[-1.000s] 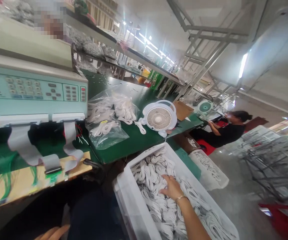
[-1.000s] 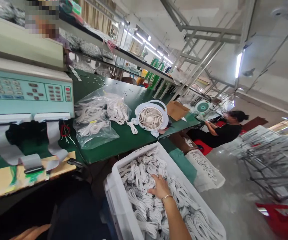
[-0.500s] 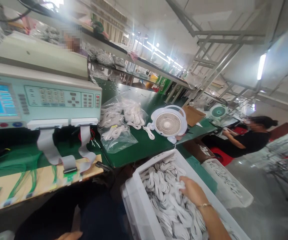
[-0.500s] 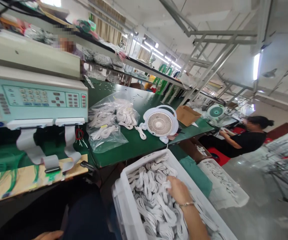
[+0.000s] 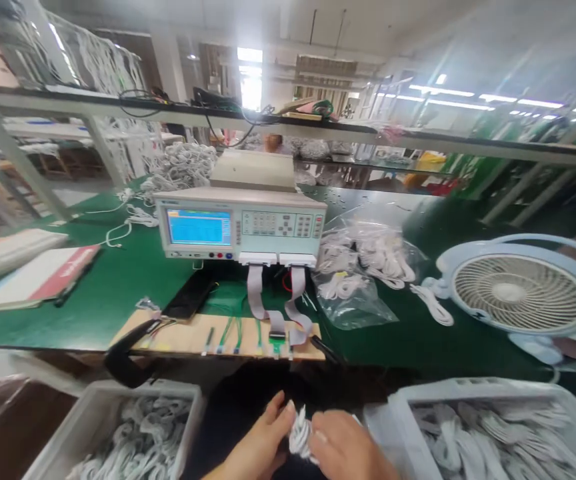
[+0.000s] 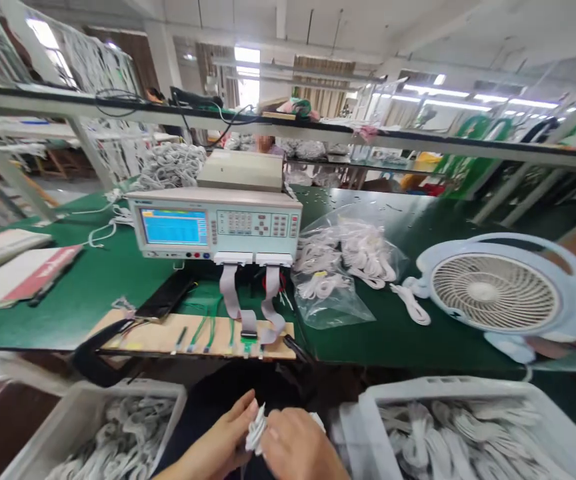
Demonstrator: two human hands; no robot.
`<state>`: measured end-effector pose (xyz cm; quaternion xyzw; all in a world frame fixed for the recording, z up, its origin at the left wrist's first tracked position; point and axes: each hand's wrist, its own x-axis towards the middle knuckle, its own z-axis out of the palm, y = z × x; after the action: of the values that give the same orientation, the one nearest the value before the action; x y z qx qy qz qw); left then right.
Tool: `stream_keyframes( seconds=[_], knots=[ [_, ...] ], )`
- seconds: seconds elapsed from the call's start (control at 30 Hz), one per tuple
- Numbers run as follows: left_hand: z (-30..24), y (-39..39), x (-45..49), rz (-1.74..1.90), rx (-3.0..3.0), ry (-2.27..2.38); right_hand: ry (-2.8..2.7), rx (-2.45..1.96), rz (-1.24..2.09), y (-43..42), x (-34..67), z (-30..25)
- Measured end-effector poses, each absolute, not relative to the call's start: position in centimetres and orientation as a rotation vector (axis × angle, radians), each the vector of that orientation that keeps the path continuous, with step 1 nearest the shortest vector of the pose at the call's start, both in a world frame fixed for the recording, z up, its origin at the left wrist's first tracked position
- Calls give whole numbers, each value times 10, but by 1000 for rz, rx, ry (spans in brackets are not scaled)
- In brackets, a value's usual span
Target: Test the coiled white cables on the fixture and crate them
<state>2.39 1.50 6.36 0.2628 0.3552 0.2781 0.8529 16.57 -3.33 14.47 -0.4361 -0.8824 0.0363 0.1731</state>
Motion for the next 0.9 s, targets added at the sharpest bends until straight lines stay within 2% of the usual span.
stream_keyframes(
  seconds=[0.1, 0.27, 0.43, 0.63, 0.8, 0.9],
  knots=[
    [58, 21, 5, 764, 713, 687, -2143, -1384, 428, -10, 160, 132],
    [64, 21, -16, 541, 521, 533, -1893, -1655, 678, 14, 163, 113],
    [55, 21, -8, 636, 355, 588, -1742, -1733, 1084, 19, 175, 99],
    [44, 21, 13, 855, 696, 761, -1621, -1609, 932, 7, 160, 104],
    [50, 17, 18, 914, 829, 646, -1781, -1761, 595, 0, 144, 95],
    [51, 16, 19, 932, 689, 543, -1932, -1703, 443, -1, 146, 88]
  ],
)
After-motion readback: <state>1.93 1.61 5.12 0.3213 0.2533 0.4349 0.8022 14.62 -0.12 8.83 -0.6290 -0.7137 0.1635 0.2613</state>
